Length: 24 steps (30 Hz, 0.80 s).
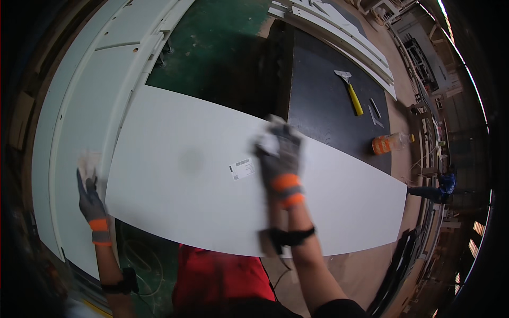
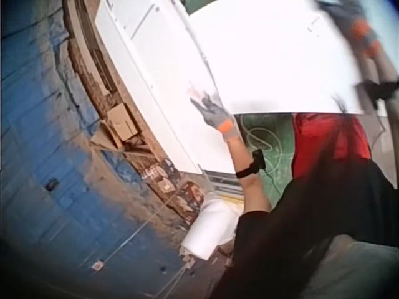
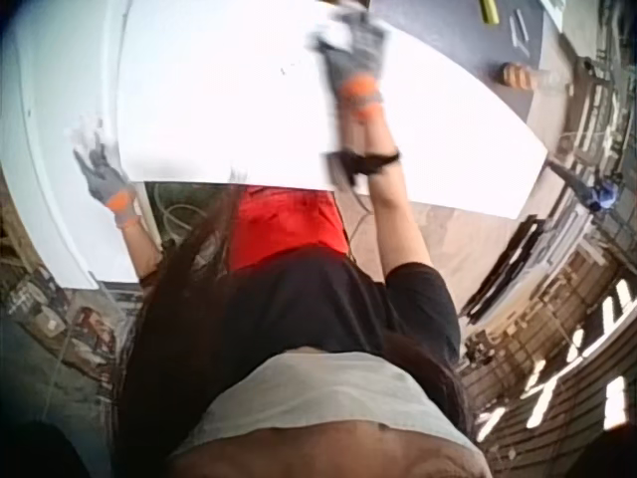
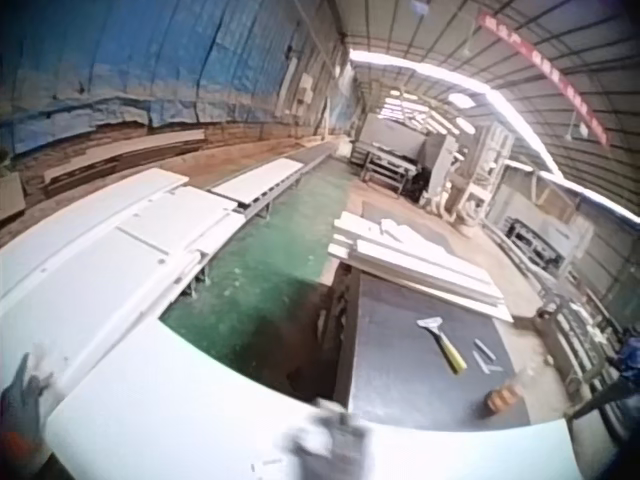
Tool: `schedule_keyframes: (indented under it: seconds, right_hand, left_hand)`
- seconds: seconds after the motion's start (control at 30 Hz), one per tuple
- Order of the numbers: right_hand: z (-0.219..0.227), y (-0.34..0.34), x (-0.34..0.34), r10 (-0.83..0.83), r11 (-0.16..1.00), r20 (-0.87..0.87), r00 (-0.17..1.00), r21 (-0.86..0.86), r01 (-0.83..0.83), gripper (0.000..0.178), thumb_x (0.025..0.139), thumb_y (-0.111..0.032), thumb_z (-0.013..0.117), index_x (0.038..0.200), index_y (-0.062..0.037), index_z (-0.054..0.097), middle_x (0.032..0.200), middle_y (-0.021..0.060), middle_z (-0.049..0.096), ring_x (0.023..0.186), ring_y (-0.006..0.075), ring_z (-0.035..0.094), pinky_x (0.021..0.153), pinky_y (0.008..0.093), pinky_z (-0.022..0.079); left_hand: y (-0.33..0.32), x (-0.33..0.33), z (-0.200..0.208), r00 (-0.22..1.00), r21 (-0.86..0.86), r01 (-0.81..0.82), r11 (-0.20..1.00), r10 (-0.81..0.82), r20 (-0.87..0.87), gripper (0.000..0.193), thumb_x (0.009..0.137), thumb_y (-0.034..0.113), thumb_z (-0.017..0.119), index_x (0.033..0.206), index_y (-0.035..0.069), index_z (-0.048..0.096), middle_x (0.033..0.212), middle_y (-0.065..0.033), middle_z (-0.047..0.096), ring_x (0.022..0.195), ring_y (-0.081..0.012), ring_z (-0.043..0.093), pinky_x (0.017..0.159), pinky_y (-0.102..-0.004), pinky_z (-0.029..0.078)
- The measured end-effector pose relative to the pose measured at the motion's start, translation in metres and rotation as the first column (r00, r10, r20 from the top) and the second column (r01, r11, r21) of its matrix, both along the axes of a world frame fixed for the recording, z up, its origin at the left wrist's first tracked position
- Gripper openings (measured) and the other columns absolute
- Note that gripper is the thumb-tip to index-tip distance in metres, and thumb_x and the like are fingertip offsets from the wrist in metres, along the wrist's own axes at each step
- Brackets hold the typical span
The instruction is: The recorder is cleaning and scraping white furniture panels in a workshop environment using cleaning solution, a cloth, and a scraper tool.
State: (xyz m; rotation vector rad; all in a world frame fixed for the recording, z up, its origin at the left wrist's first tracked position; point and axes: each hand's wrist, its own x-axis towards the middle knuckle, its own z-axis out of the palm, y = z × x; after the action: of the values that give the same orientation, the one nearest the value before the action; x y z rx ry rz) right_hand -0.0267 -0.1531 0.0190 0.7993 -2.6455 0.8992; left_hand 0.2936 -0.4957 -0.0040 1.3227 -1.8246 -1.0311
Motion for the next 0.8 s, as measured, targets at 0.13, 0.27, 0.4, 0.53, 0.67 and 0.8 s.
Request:
schedule_keyframes:
  seconds: [0.13,0.27,0.4,0.53,0.67,0.8]
  right_hand:
    - [-0.002,0.206,-0.043,-0.517,0.855,0.103,0.85,0.017,0.518,0.045,0.086,-0.028,0.066,0.127,-0.0119,0.057,0.129,0.0126,0.056,0.126,0.0336,0.045,0.106,0.0445,0.034]
    - [-0.032,0.35,-0.071,-0.822,0.468,-0.082,0.564,0.468,0.75,0.065,0.092,-0.049,0.051,0.145,-0.0126,0.041,0.149,0.0116,0.041,0.141,0.028,0.031,0.113,0.0491,0.025]
    - [-0.045,0.357,-0.074,-0.805,0.487,-0.088,0.587,0.467,0.738,0.066,0.094,-0.049,0.05,0.148,-0.0147,0.036,0.152,0.0112,0.038,0.143,0.0278,0.029,0.115,0.0494,0.019]
    - [-0.027,0.331,-0.07,-0.761,0.582,-0.046,0.647,0.39,0.713,0.064,0.093,-0.047,0.053,0.143,-0.0075,0.042,0.141,0.0195,0.048,0.132,0.0358,0.042,0.111,0.0439,0.028]
    - [-0.04,0.361,-0.073,-0.782,0.517,-0.057,0.62,0.495,0.698,0.069,0.095,-0.054,0.044,0.149,-0.0131,0.034,0.154,0.012,0.034,0.144,0.0293,0.027,0.114,0.0481,0.019]
    - [-0.044,0.354,-0.078,-0.775,0.525,-0.057,0.629,0.496,0.692,0.069,0.095,-0.053,0.044,0.151,-0.0144,0.03,0.153,0.011,0.036,0.143,0.0289,0.029,0.115,0.0464,0.02]
  left_hand:
    - [0.052,-0.052,0.045,0.958,-0.28,0.214,0.936,-0.146,0.245,0.05,0.102,0.019,0.047,0.147,0.0,0.034,0.143,-0.0155,0.049,0.131,-0.0185,0.047,0.107,-0.0295,0.037]
    - [0.177,-0.147,0.012,0.668,0.074,0.742,0.666,-0.728,-0.152,0.054,0.089,0.002,0.054,0.141,-0.005,0.039,0.139,-0.0214,0.049,0.131,-0.0339,0.046,0.111,-0.0409,0.036]
    - [0.32,-0.238,0.045,-0.073,-0.098,0.99,-0.103,-0.961,0.268,0.046,0.084,0.02,0.061,0.128,0.009,0.054,0.139,-0.0168,0.047,0.134,-0.0322,0.041,0.113,-0.0453,0.03]
    - [0.345,-0.29,0.011,-0.005,-0.263,0.94,-0.219,-0.776,0.63,0.046,0.09,0.033,0.049,0.133,0.02,0.052,0.15,-0.0074,0.038,0.144,-0.0269,0.025,0.117,-0.058,0.009]
    - [0.253,-0.356,-0.002,0.292,-0.29,0.953,0.088,-0.526,0.799,0.047,0.089,0.027,0.05,0.137,0.023,0.05,0.142,-0.0122,0.045,0.135,-0.0307,0.035,0.11,-0.0588,0.022]
    - [0.061,-0.317,-0.021,0.731,-0.349,0.609,0.712,-0.335,0.594,0.043,0.085,0.022,0.058,0.128,0.017,0.056,0.119,-0.0122,0.057,0.112,-0.032,0.053,0.097,-0.051,0.038]
